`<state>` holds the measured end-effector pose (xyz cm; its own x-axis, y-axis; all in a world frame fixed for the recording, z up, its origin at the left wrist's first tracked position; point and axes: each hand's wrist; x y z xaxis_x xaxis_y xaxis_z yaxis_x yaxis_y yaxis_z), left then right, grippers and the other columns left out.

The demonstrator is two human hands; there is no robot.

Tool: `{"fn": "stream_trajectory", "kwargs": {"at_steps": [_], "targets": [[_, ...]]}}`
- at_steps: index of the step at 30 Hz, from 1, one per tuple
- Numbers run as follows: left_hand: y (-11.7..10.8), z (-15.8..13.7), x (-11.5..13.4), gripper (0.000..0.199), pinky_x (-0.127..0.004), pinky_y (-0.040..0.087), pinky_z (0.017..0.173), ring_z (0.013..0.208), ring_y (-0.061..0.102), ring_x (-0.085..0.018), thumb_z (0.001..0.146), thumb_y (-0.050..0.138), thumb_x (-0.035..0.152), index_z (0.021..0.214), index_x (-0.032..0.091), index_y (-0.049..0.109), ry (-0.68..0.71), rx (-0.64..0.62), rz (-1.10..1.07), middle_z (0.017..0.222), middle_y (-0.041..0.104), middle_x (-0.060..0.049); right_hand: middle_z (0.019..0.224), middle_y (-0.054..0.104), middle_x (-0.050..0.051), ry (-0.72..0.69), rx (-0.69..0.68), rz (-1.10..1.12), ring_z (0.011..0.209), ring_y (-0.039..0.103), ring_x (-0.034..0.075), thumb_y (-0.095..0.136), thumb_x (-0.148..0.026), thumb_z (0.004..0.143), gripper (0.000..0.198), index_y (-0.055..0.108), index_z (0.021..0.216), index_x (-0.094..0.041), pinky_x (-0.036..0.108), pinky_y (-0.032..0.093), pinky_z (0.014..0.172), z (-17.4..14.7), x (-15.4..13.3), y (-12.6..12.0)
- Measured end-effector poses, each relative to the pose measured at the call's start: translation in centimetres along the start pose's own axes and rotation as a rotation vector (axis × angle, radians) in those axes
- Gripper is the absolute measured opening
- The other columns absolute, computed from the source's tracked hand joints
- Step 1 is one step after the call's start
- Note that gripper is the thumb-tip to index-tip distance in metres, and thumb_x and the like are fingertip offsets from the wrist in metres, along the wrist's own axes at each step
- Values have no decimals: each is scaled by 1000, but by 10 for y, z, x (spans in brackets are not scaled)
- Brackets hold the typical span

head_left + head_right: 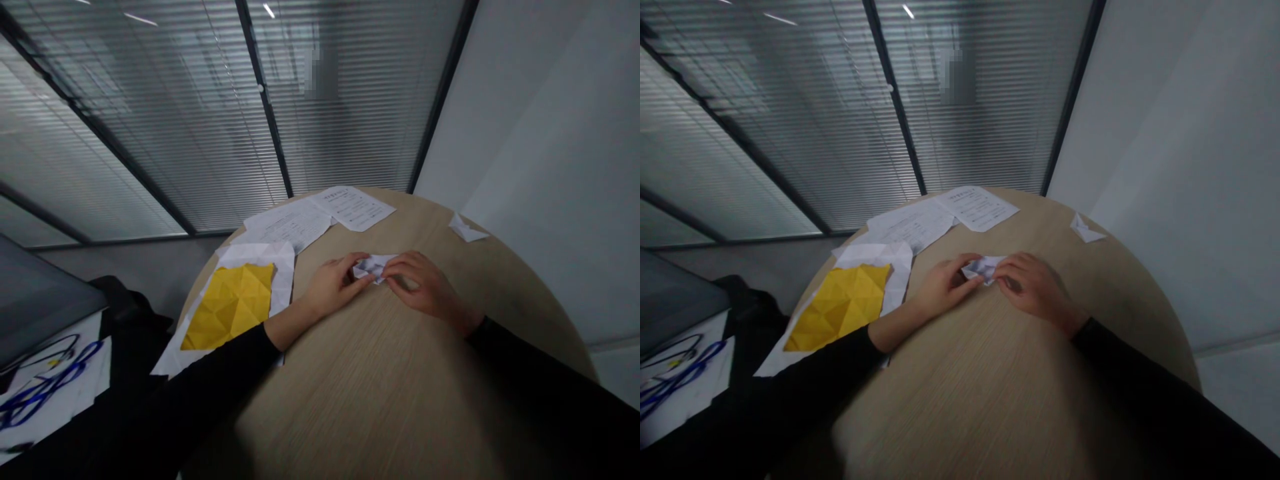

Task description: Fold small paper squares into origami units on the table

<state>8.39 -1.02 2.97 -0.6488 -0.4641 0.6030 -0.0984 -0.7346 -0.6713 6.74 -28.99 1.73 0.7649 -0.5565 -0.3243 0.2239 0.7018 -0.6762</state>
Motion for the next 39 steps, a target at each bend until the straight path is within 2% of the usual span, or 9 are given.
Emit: {"fn": "stream_trajectory", "kwargs": {"at_steps": [3,8,14,18,21,24,29,34,39], "targets": [[2,0,-2,56,-36,63,86,92,75,-22,112,76,61,153,24,72,-1,9,-108,115,83,-7,127,82,9,28,96,59,119,79,35,77,-20,105,27,79,126,-36,59,68,105,5,-12,4],[3,3,-10,55,-37,65,91,101,75,-21,110,80,56,152,21,75,-7,31,-304,124,83,-10,164,66,17,166,257,156,142,72,38,85,-31,102,71,56,166,-34,62,67,115,2,-12,13],[3,3,-14,61,-35,67,85,87,78,-17,113,75,52,166,22,68,-61,-104,-491,141,84,-14,132,86,7,336,71,277,117,84,32,84,-41,105,38,76,142,-35,56,70,108,-3,-4,17],[3,1,-11,59,-33,63,79,80,76,-18,119,65,54,169,22,67,-25,-128,-400,123,88,-10,119,90,6,368,83,276,106,85,31,85,-45,104,23,84,125,-34,50,71,97,-2,-9,14],[1,3,-6,47,-34,59,81,81,75,-20,123,56,55,135,20,86,70,-184,-211,99,85,-7,93,87,3,407,75,276,85,81,27,82,-49,107,17,85,106,-33,41,68,79,0,-12,12],[-2,5,-2,53,-36,57,86,86,73,-22,122,58,59,99,20,85,141,-169,-79,88,77,-7,79,80,0,463,62,309,71,74,24,81,-55,106,25,83,96,-33,35,59,63,1,-15,14],[-2,9,-6,44,-41,61,96,100,75,-25,120,62,58,110,20,82,109,-109,-247,104,79,-9,81,73,1,435,39,488,76,72,23,61,-57,116,36,76,98,-30,37,60,73,4,-20,15],[0,12,-11,44,-47,62,110,116,78,-28,119,63,58,118,19,84,27,-75,-410,123,85,-12,106,81,4,387,-26,554,95,77,25,64,-46,114,20,76,117,-30,42,64,90,5,-26,17],[-1,11,-12,49,-45,65,100,108,78,-28,118,62,61,121,18,85,-14,-102,-433,113,86,-11,100,79,4,354,-31,581,93,78,25,67,-42,113,16,75,120,-30,42,66,88,6,-27,19]]}}
Point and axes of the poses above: each hand's wrist, its own z-axis towards the middle knuckle, its own y-axis out of the palm, x = y × z
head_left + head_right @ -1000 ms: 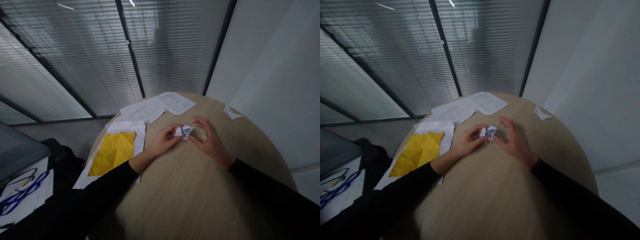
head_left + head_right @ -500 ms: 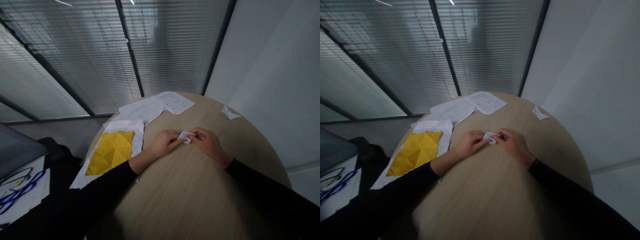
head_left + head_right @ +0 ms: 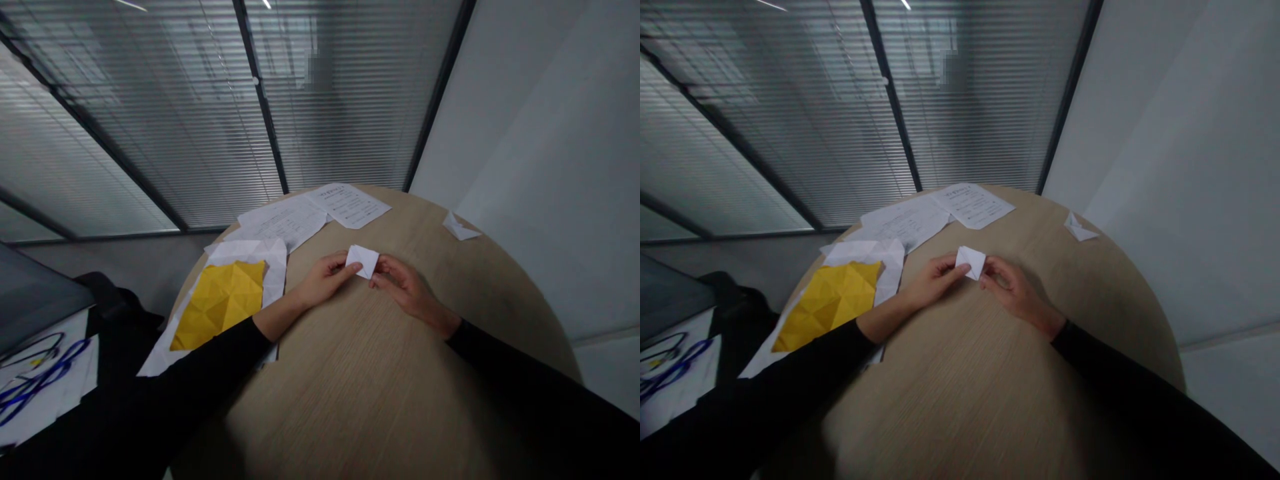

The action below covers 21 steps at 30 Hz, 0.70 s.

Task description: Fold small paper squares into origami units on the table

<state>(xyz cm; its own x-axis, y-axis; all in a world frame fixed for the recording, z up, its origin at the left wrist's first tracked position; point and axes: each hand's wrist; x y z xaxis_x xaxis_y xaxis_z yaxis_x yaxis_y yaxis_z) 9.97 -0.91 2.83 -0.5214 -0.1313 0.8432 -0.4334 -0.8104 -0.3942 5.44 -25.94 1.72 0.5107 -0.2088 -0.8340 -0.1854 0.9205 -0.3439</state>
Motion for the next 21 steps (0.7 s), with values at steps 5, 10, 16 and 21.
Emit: {"fn": "stream_trajectory", "kwargs": {"at_steps": [5,10,16,21], "targets": [[0,0,-1,55,-36,60,78,81,71,-22,117,61,69,114,18,82,-67,-62,-28,87,76,-5,101,81,3,8,33,-22,88,78,24,68,-37,110,16,76,122,-31,41,66,84,0,2,2],[3,1,6,56,-42,62,102,107,76,-26,121,50,66,109,19,79,38,-148,40,109,81,-10,95,81,2,96,127,-42,77,76,23,72,-37,103,9,73,110,-31,35,61,67,0,13,10],[6,-12,14,69,-40,60,81,82,73,-24,106,71,76,144,19,67,26,60,357,104,81,-8,78,76,-1,109,266,-163,66,74,25,78,-36,100,16,63,107,-34,36,53,58,3,12,17],[12,-15,18,65,-41,62,85,75,76,-21,104,75,55,157,23,59,25,118,551,113,86,-7,76,73,-3,39,282,-318,60,66,22,72,-39,108,14,67,121,-34,36,45,57,3,4,23]]}}
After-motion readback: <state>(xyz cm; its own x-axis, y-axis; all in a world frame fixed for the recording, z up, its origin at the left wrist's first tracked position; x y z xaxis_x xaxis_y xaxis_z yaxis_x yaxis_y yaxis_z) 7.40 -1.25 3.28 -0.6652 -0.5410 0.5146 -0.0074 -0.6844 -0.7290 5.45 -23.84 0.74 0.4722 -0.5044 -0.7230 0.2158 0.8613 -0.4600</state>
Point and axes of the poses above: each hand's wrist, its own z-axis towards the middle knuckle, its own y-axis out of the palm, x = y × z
